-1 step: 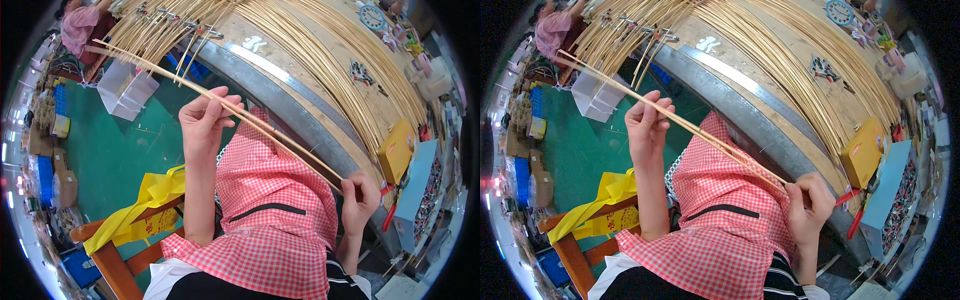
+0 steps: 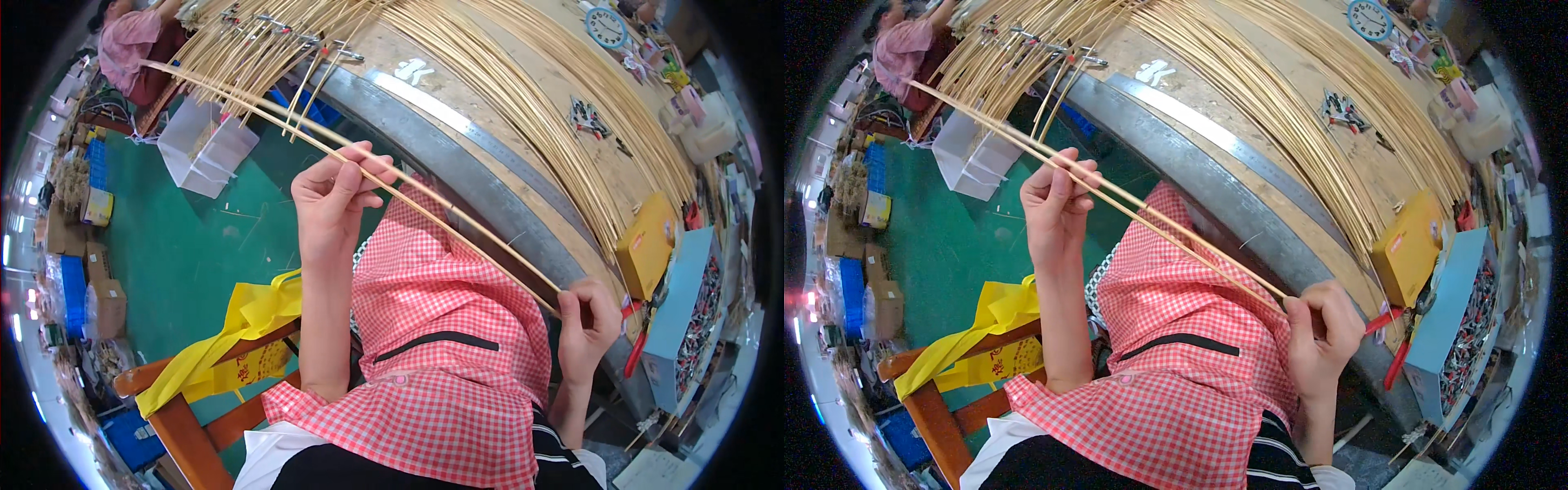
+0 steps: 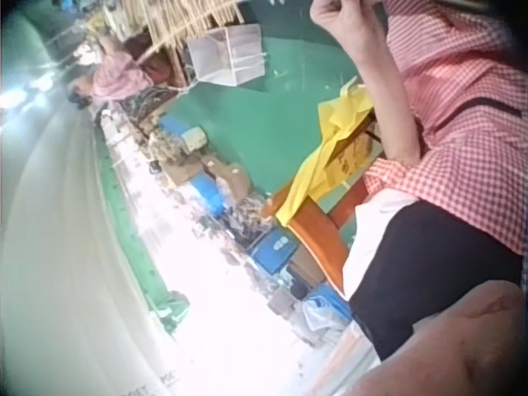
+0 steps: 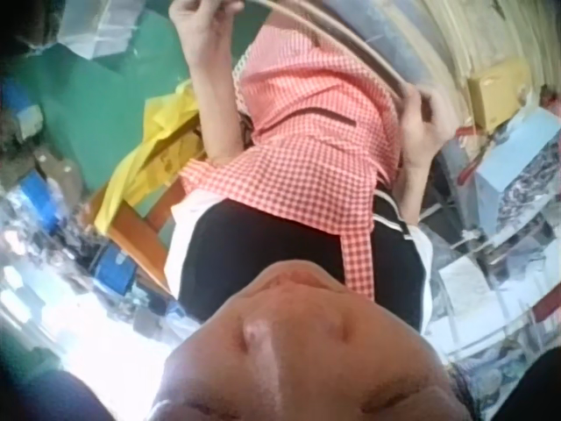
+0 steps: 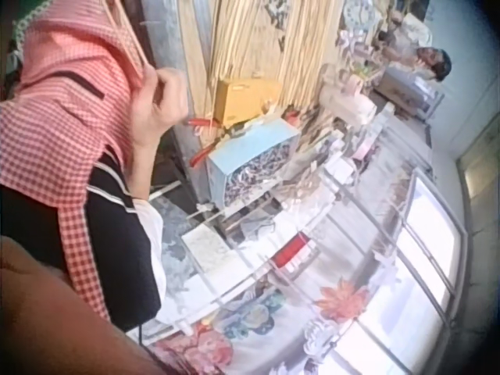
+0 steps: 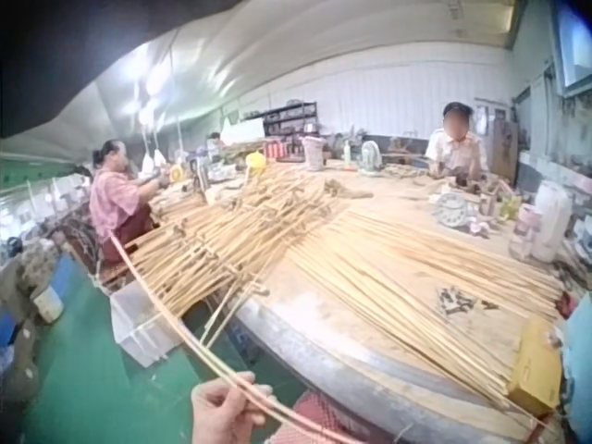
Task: The person repeatedly picks up thin bamboo sticks, aligns them, and secures them together using small red rubber bands. They handle the sticks one at a time, wrapping the bands around the joined sticks to hold them in place.
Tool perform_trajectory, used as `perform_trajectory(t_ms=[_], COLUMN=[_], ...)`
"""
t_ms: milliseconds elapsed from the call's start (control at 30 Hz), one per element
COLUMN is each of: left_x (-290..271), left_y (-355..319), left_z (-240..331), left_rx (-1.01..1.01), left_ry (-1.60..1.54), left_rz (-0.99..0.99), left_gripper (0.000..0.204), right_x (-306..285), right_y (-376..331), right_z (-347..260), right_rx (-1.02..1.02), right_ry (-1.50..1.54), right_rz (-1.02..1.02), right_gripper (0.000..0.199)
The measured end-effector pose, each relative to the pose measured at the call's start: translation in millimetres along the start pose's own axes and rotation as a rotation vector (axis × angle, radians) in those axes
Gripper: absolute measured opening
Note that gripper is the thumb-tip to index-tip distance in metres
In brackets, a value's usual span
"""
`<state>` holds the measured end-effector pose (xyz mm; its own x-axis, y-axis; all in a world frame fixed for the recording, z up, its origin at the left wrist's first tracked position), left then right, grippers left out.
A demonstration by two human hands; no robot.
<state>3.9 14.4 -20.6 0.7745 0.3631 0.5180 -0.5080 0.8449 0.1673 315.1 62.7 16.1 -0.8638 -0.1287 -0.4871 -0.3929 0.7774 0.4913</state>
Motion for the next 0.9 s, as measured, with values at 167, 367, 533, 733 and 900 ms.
perform_trajectory(t_ms=[167,367,533,733,900], left_x=[2.5,5.9,12.0,35.8,51.3], left_y=[1.6,-1.7,-3.7,-11.3,-17.7], left_z=[0.4,0.3,1.3,-8.5,-4.4], left_rx=[-0.006,-0.033,-0.034,-0.101,-0.111], left_ry=[-0.003,-0.026,-0.018,0.004,0.099], left_rz=[0.000,0.001,0.007,-0.039,-0.001], left_gripper=[0.027,0.024,0.021,0.018,0.015], right_x=[1.2,1.8,6.7,34.0,38.9], right_y=[0.5,6.6,12.3,30.2,27.1], right_z=[2.7,8.1,1.3,-25.9,-19.8], right_rx=[0.041,0.044,-0.129,-0.285,-0.248], right_ry=[-0.074,-0.136,-0.185,-0.024,0.021], right_rz=[-0.071,-0.276,-0.325,-0.341,-0.406], right_gripper=[0.017,0.015,0.011,0.016,0.012])
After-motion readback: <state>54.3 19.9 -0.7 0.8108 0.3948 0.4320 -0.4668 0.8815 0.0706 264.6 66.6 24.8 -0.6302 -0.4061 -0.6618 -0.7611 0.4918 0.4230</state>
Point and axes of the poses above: each hand's wrist, its own y-axis towards the middle knuckle, its own x-axis out of the palm, z = x × y, the point moved 4 cm from there along y, towards the middle knuckle, and after that the axes turned 9 degrees about -x, right-handed, at the moved point
